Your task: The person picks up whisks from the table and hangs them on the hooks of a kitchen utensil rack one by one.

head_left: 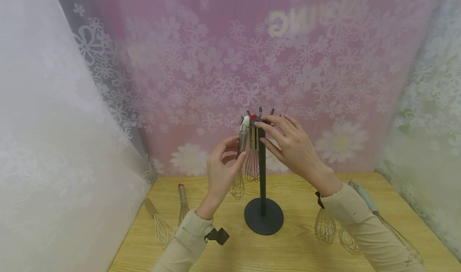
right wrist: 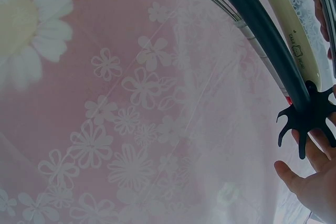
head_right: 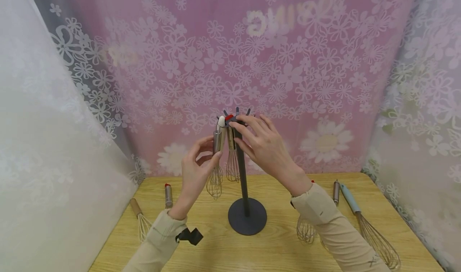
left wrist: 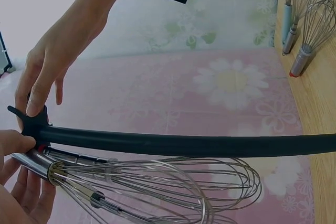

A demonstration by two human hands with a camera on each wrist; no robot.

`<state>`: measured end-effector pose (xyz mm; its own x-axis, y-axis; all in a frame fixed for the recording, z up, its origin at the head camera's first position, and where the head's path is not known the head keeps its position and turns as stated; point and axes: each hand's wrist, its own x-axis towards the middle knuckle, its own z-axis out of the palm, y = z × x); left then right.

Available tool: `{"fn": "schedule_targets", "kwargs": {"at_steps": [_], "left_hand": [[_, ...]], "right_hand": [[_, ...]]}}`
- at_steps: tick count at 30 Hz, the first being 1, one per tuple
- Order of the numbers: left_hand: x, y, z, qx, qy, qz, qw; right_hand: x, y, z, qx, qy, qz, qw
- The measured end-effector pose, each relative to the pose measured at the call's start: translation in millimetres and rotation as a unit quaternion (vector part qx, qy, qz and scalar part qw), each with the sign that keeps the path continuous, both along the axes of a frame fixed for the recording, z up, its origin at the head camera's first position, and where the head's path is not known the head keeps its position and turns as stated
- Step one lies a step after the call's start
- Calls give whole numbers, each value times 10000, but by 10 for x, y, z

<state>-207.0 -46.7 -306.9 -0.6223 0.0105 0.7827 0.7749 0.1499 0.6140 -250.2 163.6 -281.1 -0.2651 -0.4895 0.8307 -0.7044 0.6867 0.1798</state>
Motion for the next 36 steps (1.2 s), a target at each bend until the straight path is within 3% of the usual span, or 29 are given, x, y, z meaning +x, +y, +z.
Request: {"fn": "schedule_targets", "kwargs": {"at_steps": [15, 24, 29, 36], "left_hand": [[-56, 37, -66, 9, -129, -68, 9999], [-305, 52, -313, -59, -58, -63, 9999], [-319, 65, -326, -85, -76, -107, 9999], [-306, 94, -300, -319, -177, 158, 9992]], "right_hand": [[1, -3, 0, -20, -15, 39, 10000], [2, 0, 0, 1, -27, 16, 10000], [1, 4, -1, -14, -16, 34, 10000], [-1, 6, -2, -10, 8, 31, 10000]]}}
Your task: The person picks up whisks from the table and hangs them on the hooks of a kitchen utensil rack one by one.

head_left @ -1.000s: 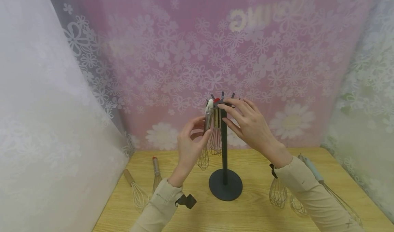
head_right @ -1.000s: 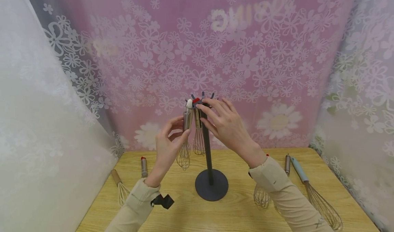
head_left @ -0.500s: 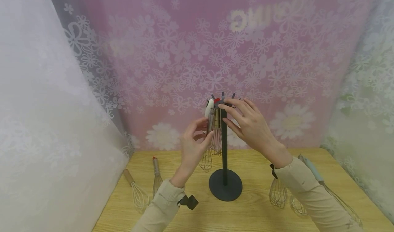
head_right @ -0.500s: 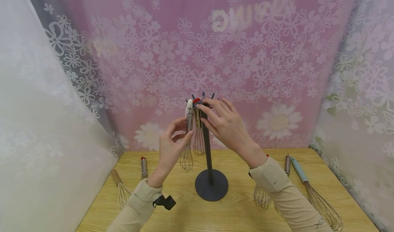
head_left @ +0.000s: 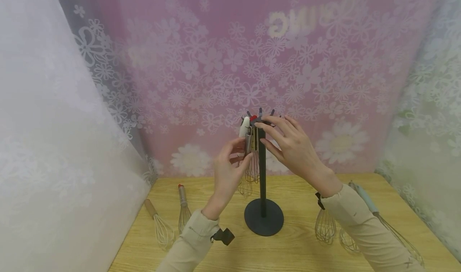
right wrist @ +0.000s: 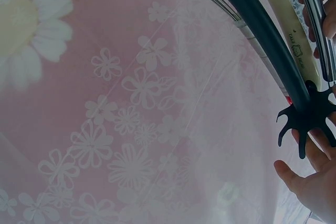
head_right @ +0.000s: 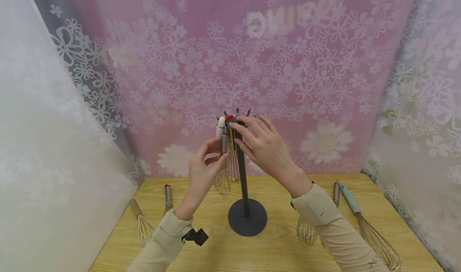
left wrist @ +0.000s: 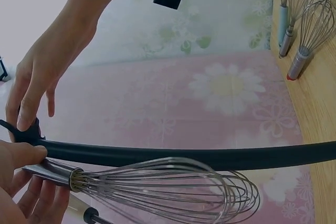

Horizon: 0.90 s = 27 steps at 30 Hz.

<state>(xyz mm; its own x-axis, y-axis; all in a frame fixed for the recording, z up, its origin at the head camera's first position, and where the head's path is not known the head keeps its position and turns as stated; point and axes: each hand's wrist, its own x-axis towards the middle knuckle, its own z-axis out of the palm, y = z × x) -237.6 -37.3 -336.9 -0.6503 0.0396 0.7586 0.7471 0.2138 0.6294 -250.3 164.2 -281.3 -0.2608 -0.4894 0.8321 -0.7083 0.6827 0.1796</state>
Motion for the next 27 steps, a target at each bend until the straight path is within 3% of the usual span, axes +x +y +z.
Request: {"fn": "schedule_targets", "kwargs": {"at_steps": [5, 13, 22, 27], "left_hand": [[8, 20, 12, -99, -57, 173, 9998], [2, 47, -4, 58, -67, 159, 9998], [2, 62, -44, 290, 16, -175, 9994], [116, 90, 46, 292, 62, -260, 9992]], "right_hand": [[0, 1, 0, -6, -11, -14, 10000], [5, -4, 0, 15, -5, -33, 10000], [1, -6, -7, 7, -8, -15, 10000], [0, -1, -7, -10, -6, -17, 10000]]}}
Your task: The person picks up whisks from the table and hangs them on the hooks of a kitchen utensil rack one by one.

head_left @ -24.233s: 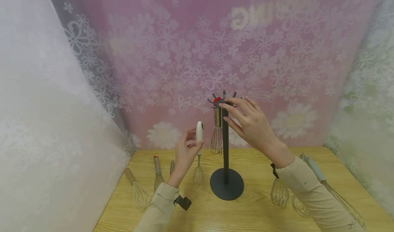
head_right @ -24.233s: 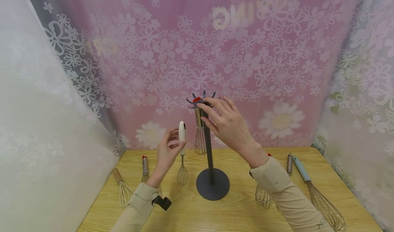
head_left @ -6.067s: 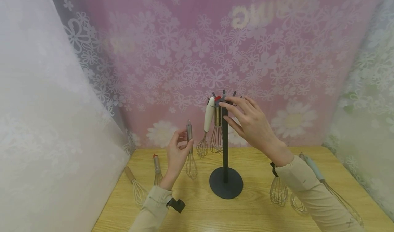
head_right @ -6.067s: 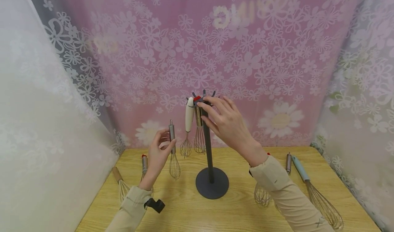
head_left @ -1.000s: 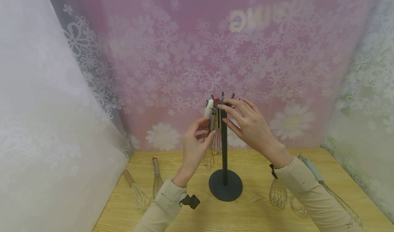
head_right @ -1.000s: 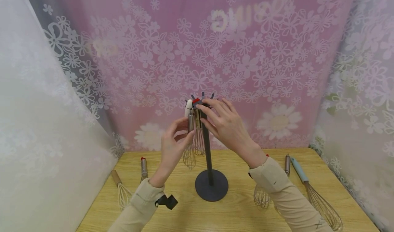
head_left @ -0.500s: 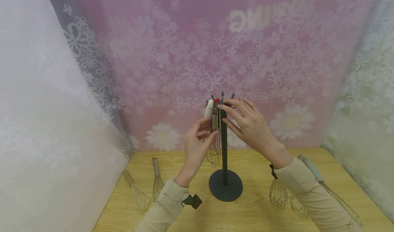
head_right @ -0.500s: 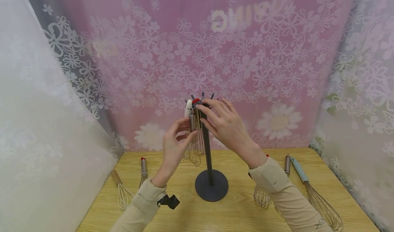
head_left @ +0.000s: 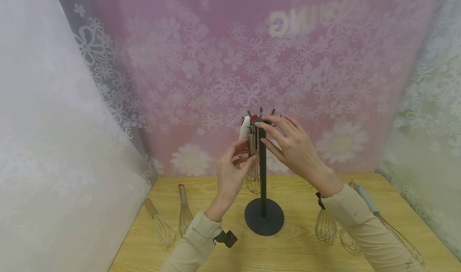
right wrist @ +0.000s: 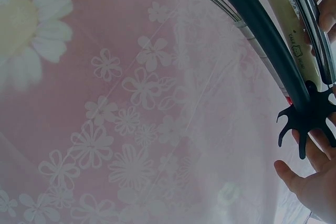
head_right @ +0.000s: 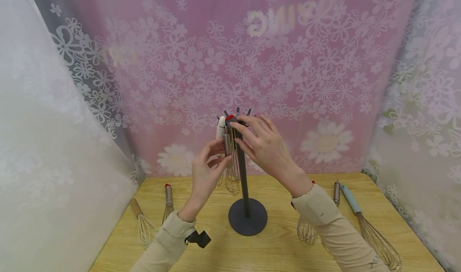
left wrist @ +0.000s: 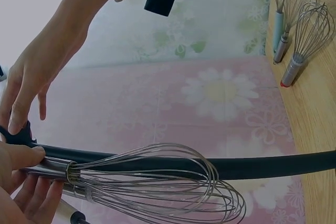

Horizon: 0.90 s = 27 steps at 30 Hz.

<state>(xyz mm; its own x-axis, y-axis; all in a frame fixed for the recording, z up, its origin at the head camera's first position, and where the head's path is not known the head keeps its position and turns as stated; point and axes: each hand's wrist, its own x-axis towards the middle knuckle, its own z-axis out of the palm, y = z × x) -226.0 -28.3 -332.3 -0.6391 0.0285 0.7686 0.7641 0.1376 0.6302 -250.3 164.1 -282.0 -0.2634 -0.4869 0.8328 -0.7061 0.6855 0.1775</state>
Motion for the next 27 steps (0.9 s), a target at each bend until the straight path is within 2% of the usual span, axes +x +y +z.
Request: {"fn": "schedule_targets", "kwargs": {"at_steps": [5, 16, 27], "left_hand": [[151, 5, 138, 11, -43, -26, 10000], [168, 8, 164, 61, -187, 3, 9998], [158, 9, 163, 11, -157, 77, 9998]], "right_hand": [[-3, -4, -1, 14, 11, 1, 10000], [5, -9, 13, 8, -24, 26, 10000], [-19, -18, 40, -98, 12, 162, 9998]]}}
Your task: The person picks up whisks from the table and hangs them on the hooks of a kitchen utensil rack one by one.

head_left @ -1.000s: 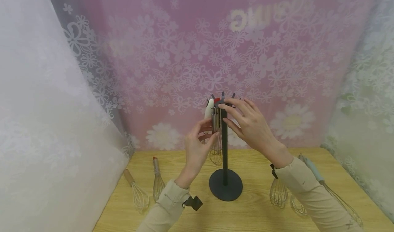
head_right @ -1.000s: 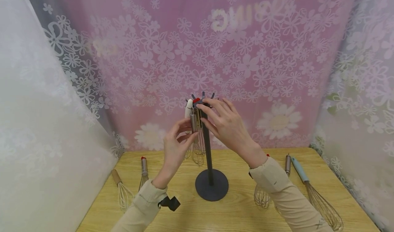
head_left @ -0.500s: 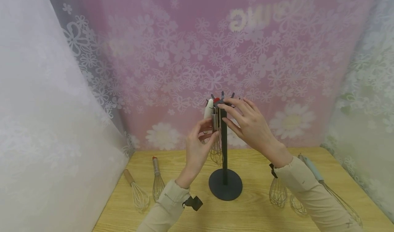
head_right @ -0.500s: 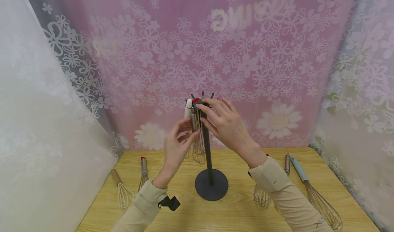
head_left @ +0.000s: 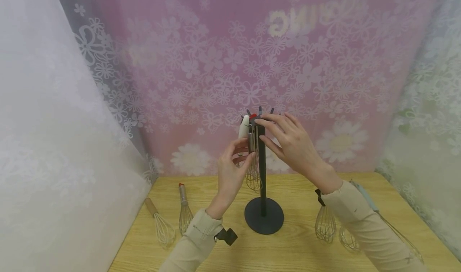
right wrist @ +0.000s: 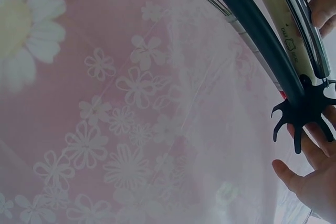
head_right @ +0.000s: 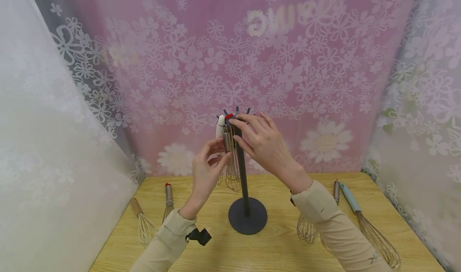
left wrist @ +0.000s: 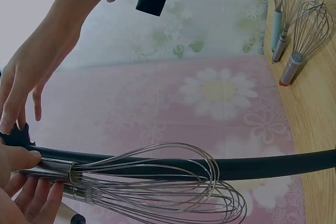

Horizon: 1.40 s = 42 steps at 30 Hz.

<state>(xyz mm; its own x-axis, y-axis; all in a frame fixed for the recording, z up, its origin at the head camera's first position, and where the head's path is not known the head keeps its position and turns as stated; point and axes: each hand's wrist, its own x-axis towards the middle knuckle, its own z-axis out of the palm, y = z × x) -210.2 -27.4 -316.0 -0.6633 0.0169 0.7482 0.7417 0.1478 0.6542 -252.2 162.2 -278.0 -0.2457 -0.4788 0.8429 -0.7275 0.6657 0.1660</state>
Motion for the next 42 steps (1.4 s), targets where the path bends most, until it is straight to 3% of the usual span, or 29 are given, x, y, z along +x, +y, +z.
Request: {"fn": "schedule_targets", "kwargs": {"at_steps": [8, 12, 27, 36, 42], "left_hand": [[-216, 4, -195, -19, -83, 32, 10000], [-266, -10, -244, 11, -28, 2, 10000], [-275, -40, -268, -53, 9, 60, 10000], [-277, -36, -271, 53, 53, 51, 10000], [-180, -21, -160, 27, 13, 90, 10000]], "right_hand": [[-23, 22, 60, -222, -57, 234, 9995], [-50, 60, 116, -230, -125, 177, 9995], [-145, 155, 119, 50, -253, -178, 9995], [-172, 150, 129, 71, -152, -154, 9997], [-169, 139, 148, 56, -188, -134, 9997]]}}
